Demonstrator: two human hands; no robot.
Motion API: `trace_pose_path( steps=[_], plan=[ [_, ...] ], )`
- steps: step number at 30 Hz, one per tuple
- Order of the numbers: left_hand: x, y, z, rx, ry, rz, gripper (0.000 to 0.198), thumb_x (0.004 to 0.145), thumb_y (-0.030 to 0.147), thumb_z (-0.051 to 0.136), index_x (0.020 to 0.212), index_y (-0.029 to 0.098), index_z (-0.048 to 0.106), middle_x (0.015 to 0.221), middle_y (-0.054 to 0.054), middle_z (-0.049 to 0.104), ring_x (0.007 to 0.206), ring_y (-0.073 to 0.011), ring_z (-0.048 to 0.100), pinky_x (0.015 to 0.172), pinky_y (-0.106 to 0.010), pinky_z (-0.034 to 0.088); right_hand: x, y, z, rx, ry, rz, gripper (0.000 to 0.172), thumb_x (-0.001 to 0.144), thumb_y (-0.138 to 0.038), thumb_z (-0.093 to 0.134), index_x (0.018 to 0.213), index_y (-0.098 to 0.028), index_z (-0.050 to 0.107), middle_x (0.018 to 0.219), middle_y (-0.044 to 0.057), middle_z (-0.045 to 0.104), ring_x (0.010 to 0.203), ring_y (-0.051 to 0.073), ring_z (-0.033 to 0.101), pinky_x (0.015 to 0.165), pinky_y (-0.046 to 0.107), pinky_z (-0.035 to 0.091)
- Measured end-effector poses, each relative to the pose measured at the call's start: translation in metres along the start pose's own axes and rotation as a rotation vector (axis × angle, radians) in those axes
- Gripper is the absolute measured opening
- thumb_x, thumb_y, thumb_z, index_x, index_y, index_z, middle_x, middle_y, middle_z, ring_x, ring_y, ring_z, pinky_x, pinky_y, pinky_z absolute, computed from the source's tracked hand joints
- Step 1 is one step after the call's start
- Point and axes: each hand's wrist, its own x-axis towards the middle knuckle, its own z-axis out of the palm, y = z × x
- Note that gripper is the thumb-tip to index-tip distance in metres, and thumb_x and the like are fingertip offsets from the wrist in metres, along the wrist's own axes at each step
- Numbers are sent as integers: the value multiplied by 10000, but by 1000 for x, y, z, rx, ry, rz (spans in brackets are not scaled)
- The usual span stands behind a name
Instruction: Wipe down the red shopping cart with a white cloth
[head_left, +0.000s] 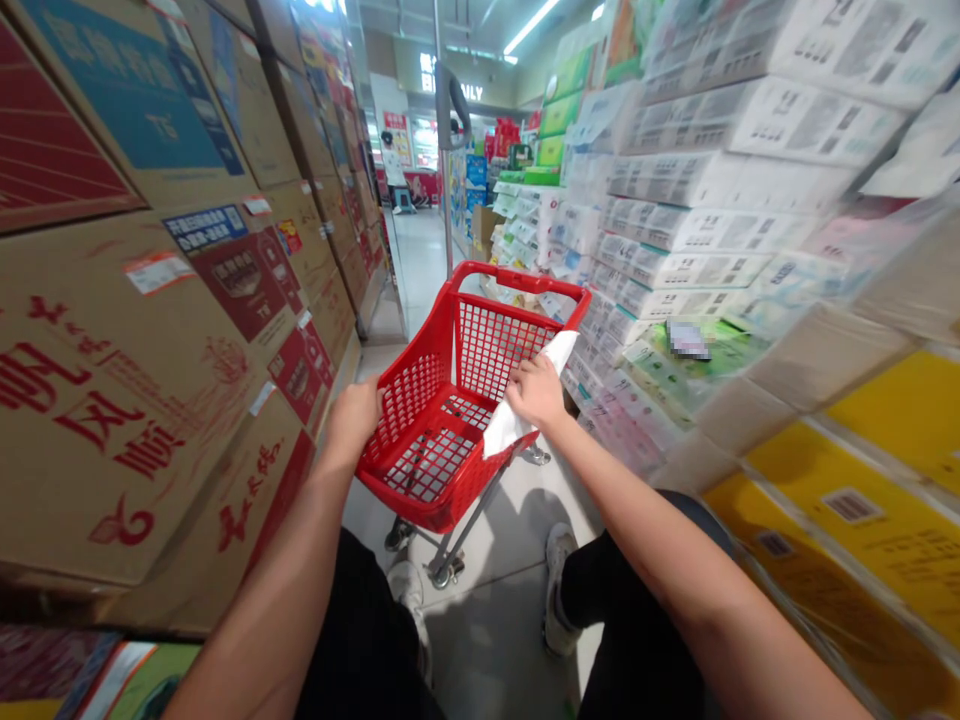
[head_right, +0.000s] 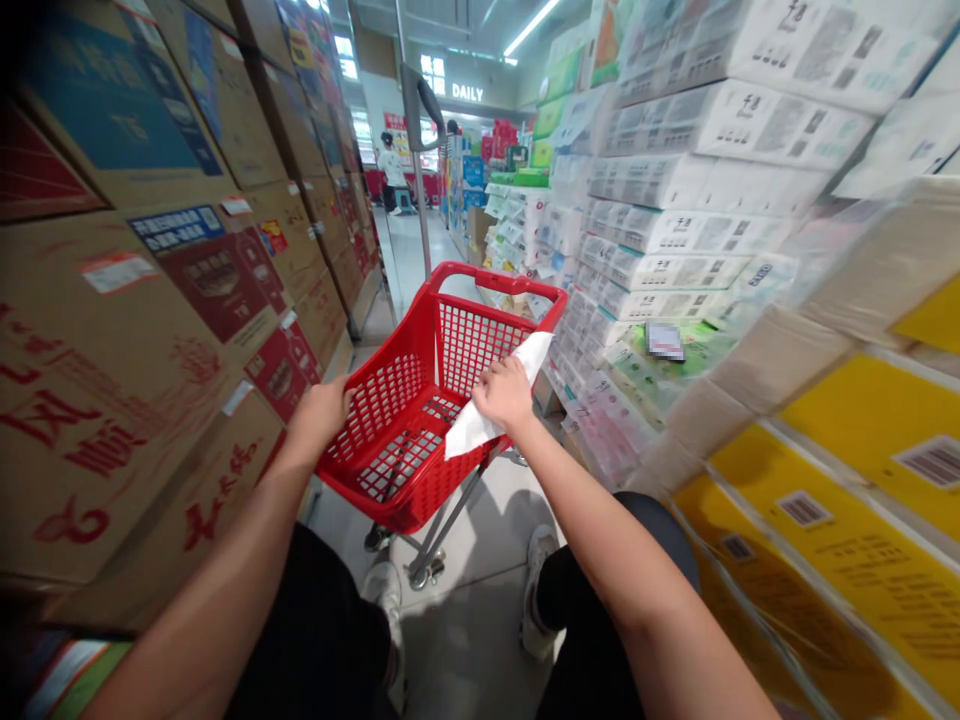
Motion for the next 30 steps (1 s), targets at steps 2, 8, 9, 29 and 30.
trace_pose_path(
  steps=[2, 8, 9, 29, 30],
  plan=[
    [-2, 3, -1, 33, 18, -29, 440, 983, 371, 319, 1251, 164, 601, 943, -169, 723, 879, -293, 692, 800, -376, 503, -22, -40, 2, 75, -22, -55, 169, 858, -293, 537, 761, -198, 638, 812, 86, 589, 882, 257, 447, 897, 433, 346],
    [-6, 6, -3, 70, 40, -57, 454, 985, 387, 303, 1239, 162, 604, 917, -175, 719, 854, -318, 696, 742, -380, 502, -83, -146, -3, 232, -72, -246, 261, 883, -438, 545, 768, -212, 605, 808, 49, 573, 828, 222, 443, 813, 398, 333],
    [-6, 6, -3, 65, 33, -58, 455, 984, 388, 303, 1240, 163, 604, 918, -175, 720, 852, -317, 697, 739, -378, 502, -85, -149, -4, 233, -85, -273, 278, 889, -453, 540, 762, -214, 603, 796, 43, 571, 817, 217, 444, 803, 391, 332],
    [0, -10, -2, 46, 10, -61, 491, 976, 440, 305, 1290, 206, 602, 935, -177, 722, 856, -327, 698, 722, -384, 495, -9, -9, 5, -5, -77, -211, 305, 943, -367, 423, 788, -192, 619, 812, 89, 601, 846, 249, 449, 857, 417, 332],
    [-1, -9, -3, 47, 5, -64, 490, 976, 441, 305, 1289, 207, 601, 937, -176, 721, 861, -328, 698, 722, -384, 496, -23, -30, 8, 44, -61, -233, 297, 939, -378, 424, 792, -196, 606, 812, 82, 590, 840, 244, 446, 851, 415, 333]
  ],
)
